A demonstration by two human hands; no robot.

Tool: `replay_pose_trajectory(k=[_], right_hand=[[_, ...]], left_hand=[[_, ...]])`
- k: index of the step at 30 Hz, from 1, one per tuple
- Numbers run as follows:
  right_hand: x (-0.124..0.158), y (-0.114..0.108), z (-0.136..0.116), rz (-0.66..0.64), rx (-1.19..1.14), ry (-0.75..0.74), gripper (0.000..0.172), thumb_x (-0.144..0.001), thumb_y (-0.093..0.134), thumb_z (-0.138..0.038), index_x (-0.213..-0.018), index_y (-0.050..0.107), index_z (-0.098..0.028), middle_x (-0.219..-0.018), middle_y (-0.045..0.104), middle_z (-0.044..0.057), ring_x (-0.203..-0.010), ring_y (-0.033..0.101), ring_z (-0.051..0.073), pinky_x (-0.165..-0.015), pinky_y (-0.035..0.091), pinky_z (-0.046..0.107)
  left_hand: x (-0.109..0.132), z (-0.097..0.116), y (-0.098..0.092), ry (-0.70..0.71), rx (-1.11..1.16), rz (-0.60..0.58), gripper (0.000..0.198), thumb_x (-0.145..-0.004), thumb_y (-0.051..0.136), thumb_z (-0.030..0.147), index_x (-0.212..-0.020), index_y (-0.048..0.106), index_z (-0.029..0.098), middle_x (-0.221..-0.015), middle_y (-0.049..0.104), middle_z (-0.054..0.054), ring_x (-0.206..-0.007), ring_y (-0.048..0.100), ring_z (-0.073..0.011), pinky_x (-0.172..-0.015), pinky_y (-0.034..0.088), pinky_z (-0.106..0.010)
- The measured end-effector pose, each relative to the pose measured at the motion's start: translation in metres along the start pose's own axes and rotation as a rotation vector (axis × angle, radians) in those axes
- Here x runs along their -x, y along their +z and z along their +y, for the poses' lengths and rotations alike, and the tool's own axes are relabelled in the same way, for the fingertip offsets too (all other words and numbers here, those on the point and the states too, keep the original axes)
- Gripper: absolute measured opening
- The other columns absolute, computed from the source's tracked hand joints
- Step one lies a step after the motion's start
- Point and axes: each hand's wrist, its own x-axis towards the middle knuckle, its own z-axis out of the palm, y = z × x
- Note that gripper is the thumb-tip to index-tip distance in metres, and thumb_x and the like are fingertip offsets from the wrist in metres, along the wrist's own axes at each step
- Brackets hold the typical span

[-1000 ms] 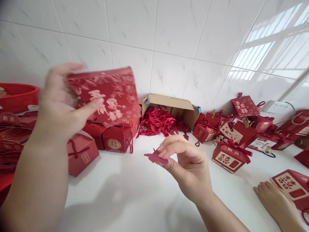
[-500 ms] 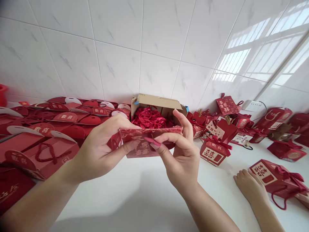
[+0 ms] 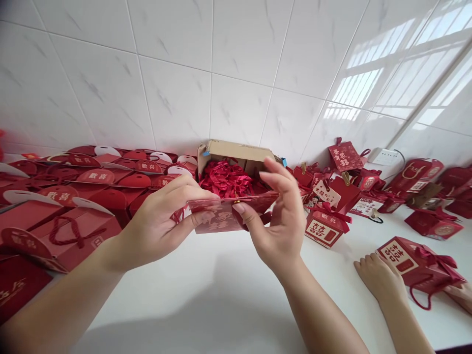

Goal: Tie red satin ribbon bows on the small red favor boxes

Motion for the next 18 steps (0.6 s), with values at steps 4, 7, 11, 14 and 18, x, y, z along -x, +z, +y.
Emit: replay_pose_trajectory(k=[4,7,11,14,18], right_hand=[[-0.002,-0.001,0.011,-0.212,-0.062,0.182,0.008,-0.081,0.068,-0.024,-0.087,0.064,-0.021,-0.086,0.069,0.004,-0.077,0.067,0.019,-0.060,0.056,0.030],[0.001,0.005,0.016,-0.161,-0.008,0.203,0.007,-0.080,0.068,-0.024,-0.079,0.062,-0.021,-0.079,0.067,0.001,-0.071,0.064,0.015,-0.060,0.054,0.027],[0.007,0.016,0.018,-0.172,-0.077,0.283,0.010,-0.081,0.066,-0.025,-0.076,0.058,-0.021,-0.082,0.067,0.002,-0.078,0.065,0.016,-0.068,0.054,0.027],[0.009,0.019,0.018,-0.157,-0.081,0.281,0.012,-0.080,0.066,-0.024,-0.074,0.057,-0.021,-0.082,0.067,0.002,-0.086,0.065,0.018,-0.074,0.053,0.029],[0.009,0.019,0.016,-0.174,-0.065,0.332,0.014,-0.081,0.066,-0.026,-0.073,0.056,-0.020,-0.077,0.064,0.001,-0.073,0.061,0.015,-0.065,0.050,0.027]], left_hand=[[-0.001,0.004,0.003,-0.130,-0.102,-0.007,0.024,-0.089,0.045,0.010,-0.108,0.053,0.023,-0.094,0.055,-0.001,-0.083,0.054,-0.0136,-0.073,0.045,-0.026],[-0.001,0.008,0.011,-0.292,-0.114,-0.079,0.044,-0.084,0.057,0.025,-0.123,0.039,0.022,-0.112,0.056,-0.005,-0.100,0.056,-0.0197,-0.084,0.047,-0.033],[-0.002,0.010,0.023,-0.444,-0.284,-0.044,0.077,-0.069,0.068,0.056,-0.124,0.033,0.016,-0.113,0.056,-0.013,-0.103,0.056,-0.0308,-0.087,0.047,-0.046],[-0.003,0.009,0.027,-0.482,-0.339,-0.029,0.093,-0.057,0.070,0.069,-0.124,0.034,0.016,-0.115,0.055,-0.015,-0.105,0.054,-0.0351,-0.088,0.046,-0.051],[-0.003,0.008,0.028,-0.497,-0.297,-0.011,0.079,-0.066,0.068,0.060,-0.124,0.035,0.018,-0.113,0.058,-0.012,-0.104,0.056,-0.0320,-0.088,0.048,-0.048]])
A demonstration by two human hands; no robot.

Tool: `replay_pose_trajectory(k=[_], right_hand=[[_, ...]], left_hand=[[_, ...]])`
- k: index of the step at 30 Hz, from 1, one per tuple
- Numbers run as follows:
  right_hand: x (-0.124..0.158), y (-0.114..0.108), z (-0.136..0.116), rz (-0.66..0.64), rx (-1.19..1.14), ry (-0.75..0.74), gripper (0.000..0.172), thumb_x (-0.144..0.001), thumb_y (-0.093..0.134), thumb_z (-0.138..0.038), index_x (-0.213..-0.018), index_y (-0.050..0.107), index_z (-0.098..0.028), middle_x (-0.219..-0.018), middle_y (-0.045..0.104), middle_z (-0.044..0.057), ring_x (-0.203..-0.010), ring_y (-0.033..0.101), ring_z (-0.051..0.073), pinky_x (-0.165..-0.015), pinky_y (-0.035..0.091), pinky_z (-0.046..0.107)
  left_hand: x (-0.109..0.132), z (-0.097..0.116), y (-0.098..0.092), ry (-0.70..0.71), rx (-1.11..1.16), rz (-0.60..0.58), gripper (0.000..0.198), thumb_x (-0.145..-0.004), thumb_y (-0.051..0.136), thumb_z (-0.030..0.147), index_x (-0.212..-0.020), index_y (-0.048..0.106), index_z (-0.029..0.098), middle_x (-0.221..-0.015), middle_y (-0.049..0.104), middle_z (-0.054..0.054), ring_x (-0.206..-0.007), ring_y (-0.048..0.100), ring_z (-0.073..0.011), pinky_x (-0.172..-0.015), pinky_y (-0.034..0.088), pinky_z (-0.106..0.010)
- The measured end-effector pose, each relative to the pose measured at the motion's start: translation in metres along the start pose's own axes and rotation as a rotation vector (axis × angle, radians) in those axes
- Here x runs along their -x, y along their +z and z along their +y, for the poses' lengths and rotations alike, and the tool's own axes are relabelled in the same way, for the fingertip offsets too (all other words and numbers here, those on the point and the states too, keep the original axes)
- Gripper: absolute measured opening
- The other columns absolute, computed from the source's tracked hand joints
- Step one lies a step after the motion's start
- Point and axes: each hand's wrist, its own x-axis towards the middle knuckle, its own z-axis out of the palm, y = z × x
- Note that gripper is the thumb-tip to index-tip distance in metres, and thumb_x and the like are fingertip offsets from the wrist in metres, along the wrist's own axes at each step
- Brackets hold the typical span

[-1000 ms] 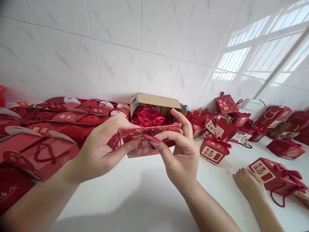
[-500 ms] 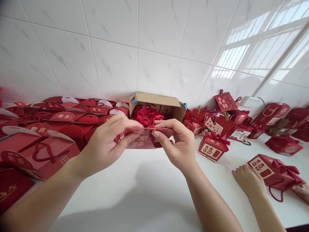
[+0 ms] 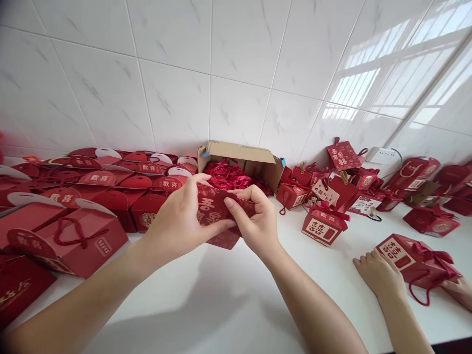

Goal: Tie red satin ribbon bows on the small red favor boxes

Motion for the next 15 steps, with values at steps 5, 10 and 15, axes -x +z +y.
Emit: replay_pose_trajectory(k=[5,10,15], right_hand=[[0.001,0.001,-0.003,0.033,0.056,-0.021,0.019,-0.080,0.065,-0.029,-0.070,0.052,-0.019,-0.064,0.055,-0.003,-0.055,0.049,0.010,-0.051,0.041,0.022],[-0.003,-0.002,0.001,0.154,0.289,-0.222,0.018,-0.074,0.067,-0.022,-0.067,0.050,-0.020,-0.062,0.053,-0.003,-0.056,0.047,0.011,-0.053,0.040,0.024],[-0.006,-0.005,0.001,0.148,0.352,-0.252,0.017,-0.074,0.065,-0.022,-0.067,0.050,-0.020,-0.061,0.052,-0.003,-0.054,0.047,0.011,-0.052,0.039,0.024]], left_hand=[[0.000,-0.002,-0.004,0.022,0.031,0.004,0.061,-0.073,0.059,0.024,-0.129,0.036,0.014,-0.119,0.058,-0.013,-0.110,0.057,-0.0288,-0.093,0.047,-0.044],[-0.004,-0.017,-0.023,0.140,-0.055,-0.153,0.056,-0.084,0.039,0.014,-0.140,0.033,0.016,-0.137,0.048,-0.012,-0.122,0.051,-0.0267,-0.093,0.047,-0.039],[-0.008,-0.038,-0.041,0.041,-0.095,-0.347,0.021,-0.088,0.040,0.023,-0.080,0.060,0.022,-0.073,0.065,-0.003,-0.058,0.060,-0.0201,-0.047,0.039,-0.027]])
